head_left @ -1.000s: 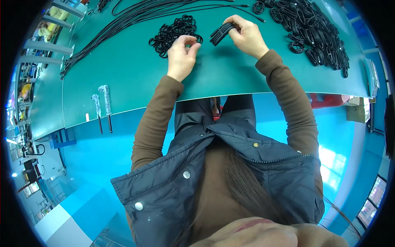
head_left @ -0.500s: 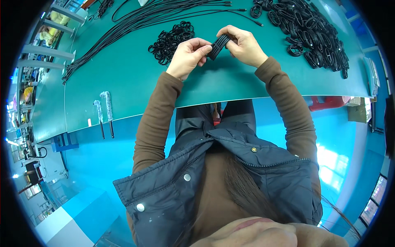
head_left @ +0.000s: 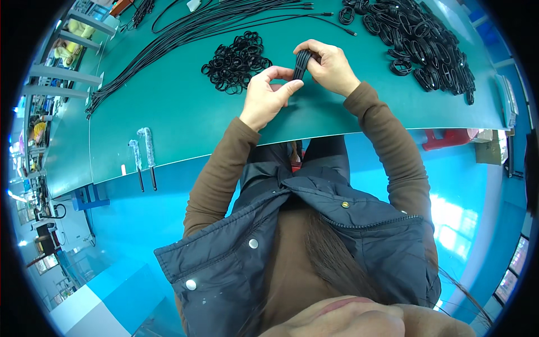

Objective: Organizing and bundling black electrical cables with small rubber rings.

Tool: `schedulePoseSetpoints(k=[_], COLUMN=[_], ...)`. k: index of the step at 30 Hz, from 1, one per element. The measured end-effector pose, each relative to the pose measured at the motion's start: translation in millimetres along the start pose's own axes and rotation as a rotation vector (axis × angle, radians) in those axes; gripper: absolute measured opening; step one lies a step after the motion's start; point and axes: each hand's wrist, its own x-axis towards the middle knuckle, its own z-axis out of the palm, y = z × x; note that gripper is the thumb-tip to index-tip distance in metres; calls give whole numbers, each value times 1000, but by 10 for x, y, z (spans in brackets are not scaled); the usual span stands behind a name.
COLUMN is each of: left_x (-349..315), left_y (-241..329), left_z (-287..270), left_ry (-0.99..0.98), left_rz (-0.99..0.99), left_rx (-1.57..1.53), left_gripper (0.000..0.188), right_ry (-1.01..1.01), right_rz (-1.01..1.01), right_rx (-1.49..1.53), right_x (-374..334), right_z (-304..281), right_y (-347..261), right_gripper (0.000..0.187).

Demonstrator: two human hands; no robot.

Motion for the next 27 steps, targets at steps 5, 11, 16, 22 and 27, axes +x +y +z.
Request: schedulePoseSetpoints(k=[5, 11, 16, 22, 27], left_x=[-62, -26, 5, -178, -311], left_y=[-50, -9, 8, 121, 63], left_z=[37, 129, 336, 134, -289], left_ry=[22, -7, 54, 232, 444], left_rz=[84, 132, 173, 353, 378], left_rx=[42, 18, 20, 221, 469], left_gripper=[23, 26, 27, 16, 6], right_ry=[-82, -133, 15, 395, 482], right_rz=[81, 283, 225, 184, 621], right_rx=[180, 532, 447, -688, -1171], right_x=[-22, -187, -252, 183, 459], right_z=[-21, -169, -191, -1961, -3862], right_y=[-10, 9, 43, 432, 1659], right_gripper=[34, 33, 36, 48, 69])
